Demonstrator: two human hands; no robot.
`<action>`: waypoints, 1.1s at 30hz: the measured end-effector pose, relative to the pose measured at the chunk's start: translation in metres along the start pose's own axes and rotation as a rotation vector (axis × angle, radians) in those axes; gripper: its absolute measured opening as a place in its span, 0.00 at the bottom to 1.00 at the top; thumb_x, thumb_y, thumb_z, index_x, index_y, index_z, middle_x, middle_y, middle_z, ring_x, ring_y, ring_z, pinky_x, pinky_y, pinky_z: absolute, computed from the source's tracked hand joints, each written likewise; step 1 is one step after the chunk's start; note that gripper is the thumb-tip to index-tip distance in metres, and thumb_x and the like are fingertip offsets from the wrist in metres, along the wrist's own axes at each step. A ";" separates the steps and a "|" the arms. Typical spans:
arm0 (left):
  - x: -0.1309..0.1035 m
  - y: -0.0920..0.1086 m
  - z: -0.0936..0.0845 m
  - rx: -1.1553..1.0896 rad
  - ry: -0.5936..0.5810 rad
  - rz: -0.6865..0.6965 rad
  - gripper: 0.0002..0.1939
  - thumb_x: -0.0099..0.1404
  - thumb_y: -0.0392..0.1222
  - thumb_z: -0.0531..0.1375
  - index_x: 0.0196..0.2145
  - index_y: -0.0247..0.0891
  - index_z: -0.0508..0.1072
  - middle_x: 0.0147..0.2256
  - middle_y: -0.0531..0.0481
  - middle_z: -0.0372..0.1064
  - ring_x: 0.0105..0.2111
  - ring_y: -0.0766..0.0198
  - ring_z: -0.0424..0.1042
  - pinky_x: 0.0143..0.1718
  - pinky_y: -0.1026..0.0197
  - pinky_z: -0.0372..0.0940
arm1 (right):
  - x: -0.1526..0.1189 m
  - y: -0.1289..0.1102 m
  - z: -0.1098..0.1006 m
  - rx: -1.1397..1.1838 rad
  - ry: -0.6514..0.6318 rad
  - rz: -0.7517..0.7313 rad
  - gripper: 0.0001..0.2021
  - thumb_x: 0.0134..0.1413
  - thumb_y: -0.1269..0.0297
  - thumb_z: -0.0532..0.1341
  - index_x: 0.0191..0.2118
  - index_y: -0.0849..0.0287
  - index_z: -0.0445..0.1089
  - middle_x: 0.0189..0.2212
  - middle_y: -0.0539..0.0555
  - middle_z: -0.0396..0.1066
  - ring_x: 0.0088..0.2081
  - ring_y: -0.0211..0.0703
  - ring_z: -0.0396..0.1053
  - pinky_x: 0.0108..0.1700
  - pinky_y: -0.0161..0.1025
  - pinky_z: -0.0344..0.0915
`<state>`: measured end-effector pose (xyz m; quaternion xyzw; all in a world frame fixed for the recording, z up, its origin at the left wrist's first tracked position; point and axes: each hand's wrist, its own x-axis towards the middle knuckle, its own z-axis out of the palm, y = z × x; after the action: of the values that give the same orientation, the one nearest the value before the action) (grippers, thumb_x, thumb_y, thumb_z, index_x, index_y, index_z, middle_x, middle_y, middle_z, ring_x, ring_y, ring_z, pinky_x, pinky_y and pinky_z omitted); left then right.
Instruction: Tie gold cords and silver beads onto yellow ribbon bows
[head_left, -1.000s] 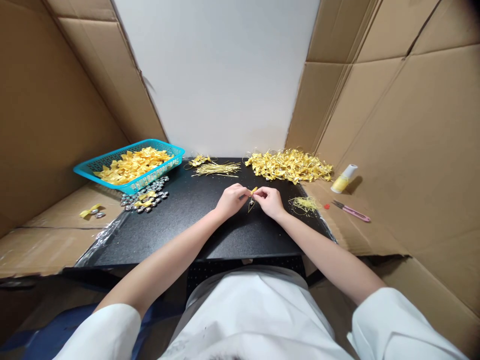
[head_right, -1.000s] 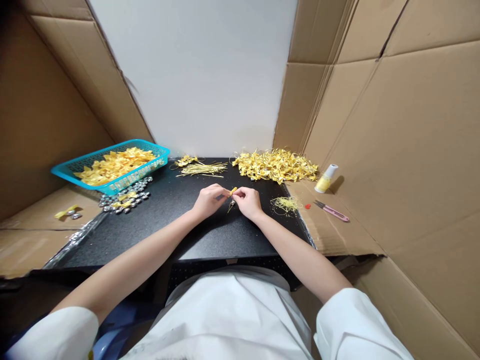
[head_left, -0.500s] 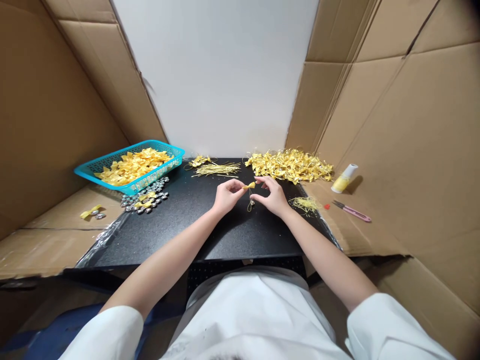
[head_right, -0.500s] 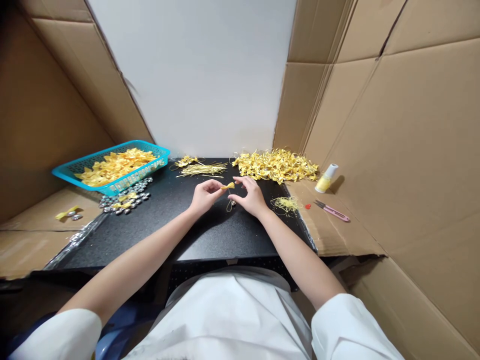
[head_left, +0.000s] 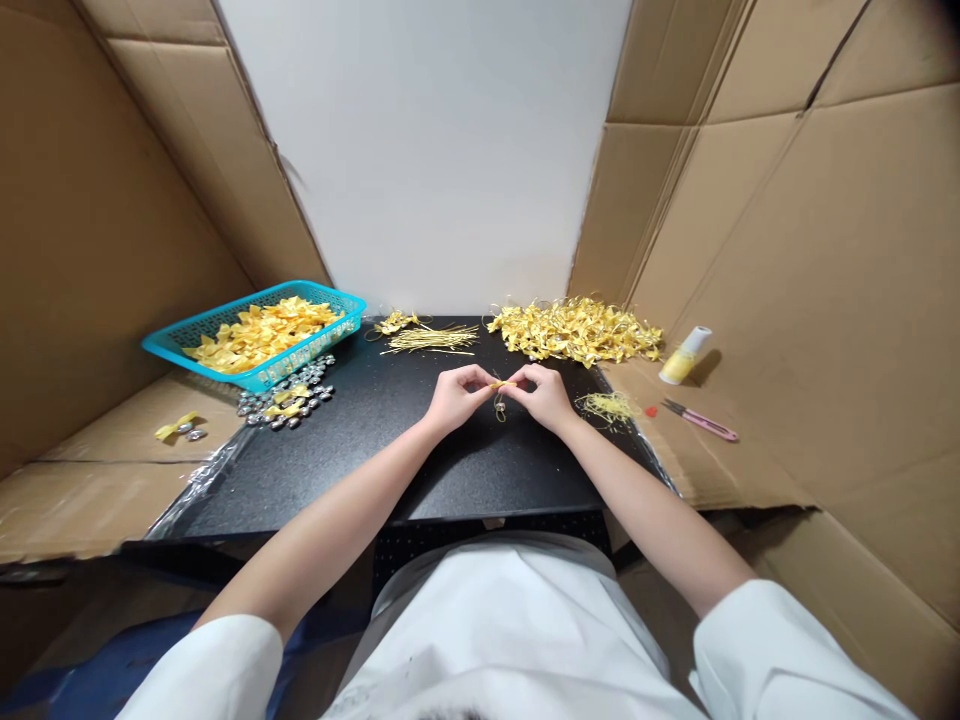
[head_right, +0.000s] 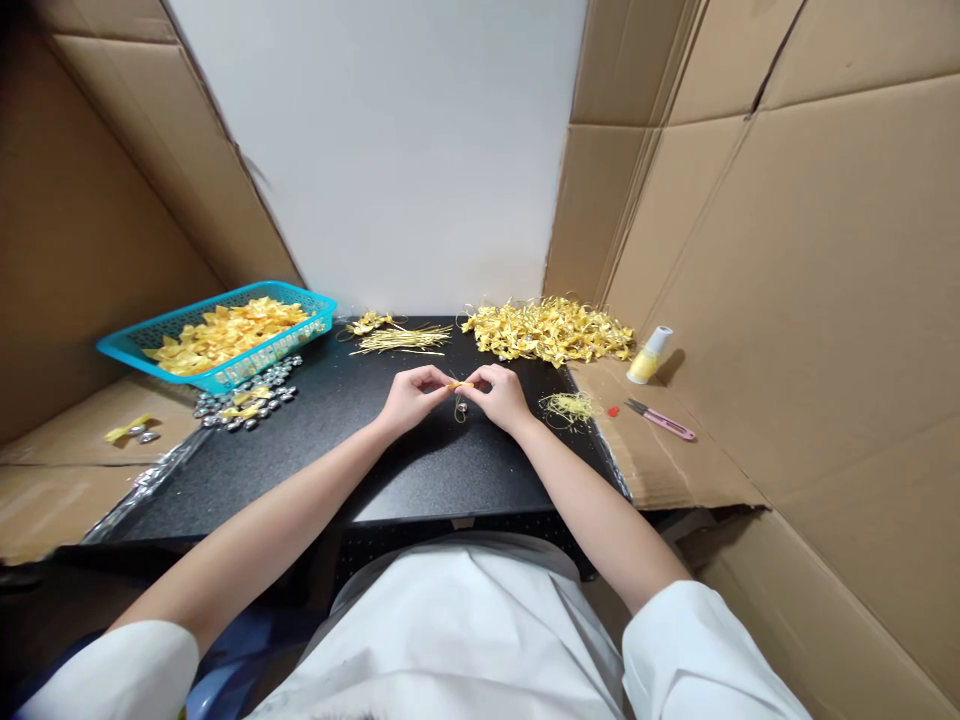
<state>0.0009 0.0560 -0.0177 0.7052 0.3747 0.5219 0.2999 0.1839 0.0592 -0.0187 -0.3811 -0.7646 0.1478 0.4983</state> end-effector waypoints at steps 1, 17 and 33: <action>0.000 0.001 -0.001 0.029 0.009 0.012 0.10 0.54 0.46 0.65 0.26 0.36 0.76 0.27 0.46 0.77 0.28 0.62 0.74 0.32 0.61 0.68 | 0.000 0.000 0.001 0.029 -0.007 0.032 0.11 0.49 0.55 0.67 0.26 0.58 0.74 0.24 0.51 0.72 0.29 0.40 0.67 0.34 0.38 0.62; 0.004 0.005 -0.003 0.379 -0.001 0.239 0.03 0.57 0.36 0.61 0.27 0.36 0.75 0.27 0.50 0.76 0.28 0.66 0.73 0.32 0.65 0.64 | 0.007 -0.004 0.012 0.310 0.093 0.204 0.08 0.49 0.59 0.64 0.30 0.58 0.75 0.31 0.54 0.77 0.36 0.43 0.73 0.41 0.40 0.66; 0.009 -0.011 -0.004 0.360 -0.183 0.018 0.03 0.54 0.36 0.61 0.24 0.35 0.74 0.21 0.54 0.68 0.22 0.70 0.64 0.26 0.68 0.57 | 0.125 -0.027 -0.055 0.609 0.456 0.388 0.04 0.52 0.72 0.65 0.29 0.62 0.69 0.24 0.47 0.71 0.26 0.28 0.70 0.36 0.29 0.73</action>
<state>-0.0035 0.0697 -0.0206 0.7951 0.4269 0.3830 0.1972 0.1935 0.1240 0.1035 -0.3765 -0.4702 0.3696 0.7075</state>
